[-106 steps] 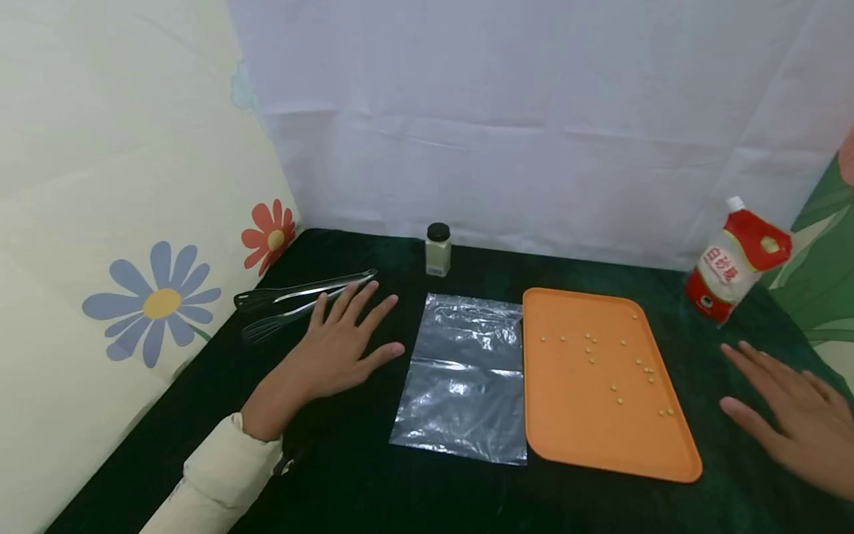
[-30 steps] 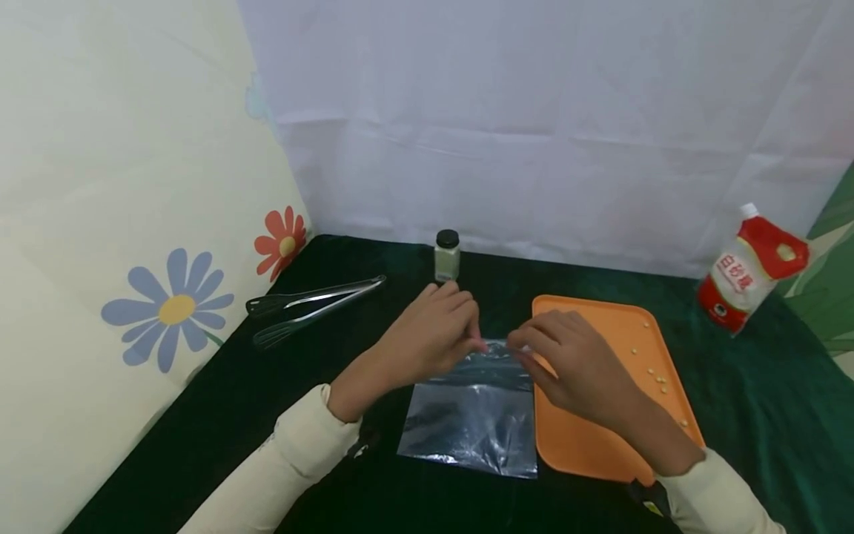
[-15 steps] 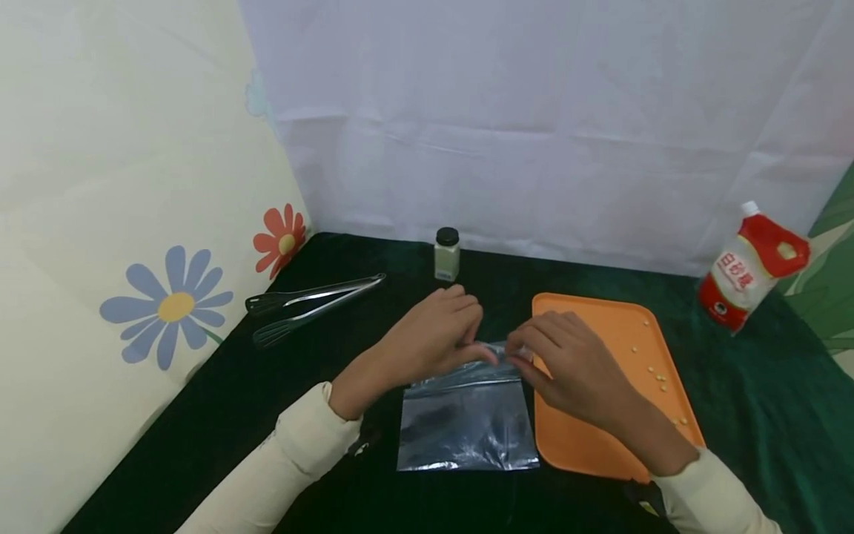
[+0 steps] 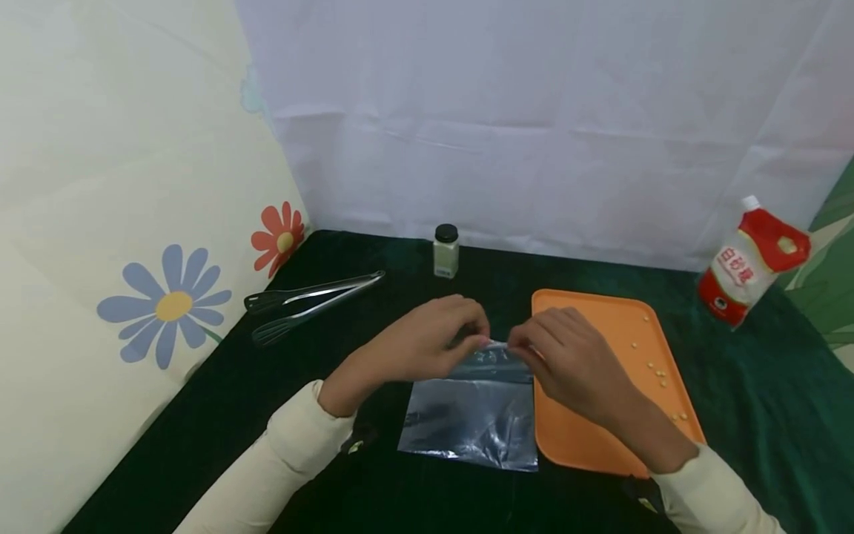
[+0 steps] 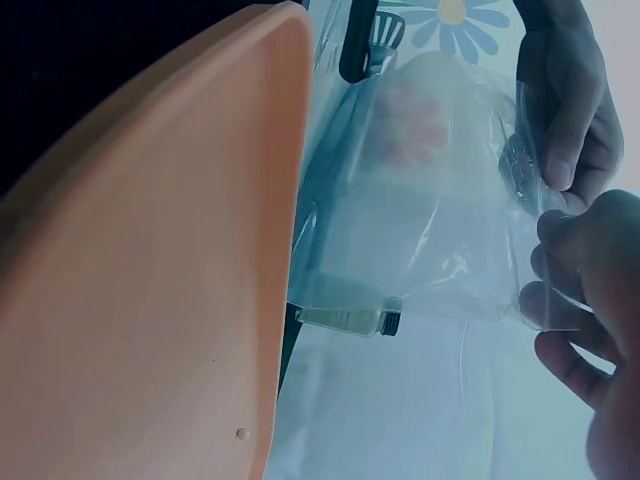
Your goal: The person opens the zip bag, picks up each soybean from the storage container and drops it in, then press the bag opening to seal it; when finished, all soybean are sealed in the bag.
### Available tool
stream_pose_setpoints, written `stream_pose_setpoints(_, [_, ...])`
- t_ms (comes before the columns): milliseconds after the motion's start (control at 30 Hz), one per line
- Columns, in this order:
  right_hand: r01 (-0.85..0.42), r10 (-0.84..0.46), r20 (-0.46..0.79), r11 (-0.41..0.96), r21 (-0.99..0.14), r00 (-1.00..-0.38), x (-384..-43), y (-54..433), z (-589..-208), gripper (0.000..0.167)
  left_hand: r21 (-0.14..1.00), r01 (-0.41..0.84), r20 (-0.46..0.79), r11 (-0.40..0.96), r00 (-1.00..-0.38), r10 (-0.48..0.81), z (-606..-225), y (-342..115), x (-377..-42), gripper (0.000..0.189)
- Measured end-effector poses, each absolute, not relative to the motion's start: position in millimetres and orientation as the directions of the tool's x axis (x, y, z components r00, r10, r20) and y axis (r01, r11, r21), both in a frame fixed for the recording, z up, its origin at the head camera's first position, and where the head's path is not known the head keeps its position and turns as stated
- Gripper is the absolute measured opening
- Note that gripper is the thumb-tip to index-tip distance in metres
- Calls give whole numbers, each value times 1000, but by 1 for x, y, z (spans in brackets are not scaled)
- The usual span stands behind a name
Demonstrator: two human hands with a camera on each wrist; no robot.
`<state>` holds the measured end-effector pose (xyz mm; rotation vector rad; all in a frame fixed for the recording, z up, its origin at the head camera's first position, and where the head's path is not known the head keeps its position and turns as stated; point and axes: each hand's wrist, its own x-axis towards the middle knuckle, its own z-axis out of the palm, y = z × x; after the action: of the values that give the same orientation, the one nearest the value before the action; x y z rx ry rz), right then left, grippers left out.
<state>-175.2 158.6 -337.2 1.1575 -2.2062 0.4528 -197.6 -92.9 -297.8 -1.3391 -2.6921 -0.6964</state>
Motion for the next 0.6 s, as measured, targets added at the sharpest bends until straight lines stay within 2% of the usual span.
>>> stream_pose_setpoints(233, [-824,-627,652,567,6,-427,-174,156,-337,28,444,762,247,472,-610,752,-300,-90,-197,5])
stream_pose_setpoints(433, [-830,-639,649,557,19,-414,-173,155,-336,19,537,728,240,427,-617,750,-300,-91,-200,7])
stream_pose_setpoints(600, [-832,-654,637,554,37,-407,-172,155,-336,17,545,721,223,427,-616,755,-298,-93,-201,12])
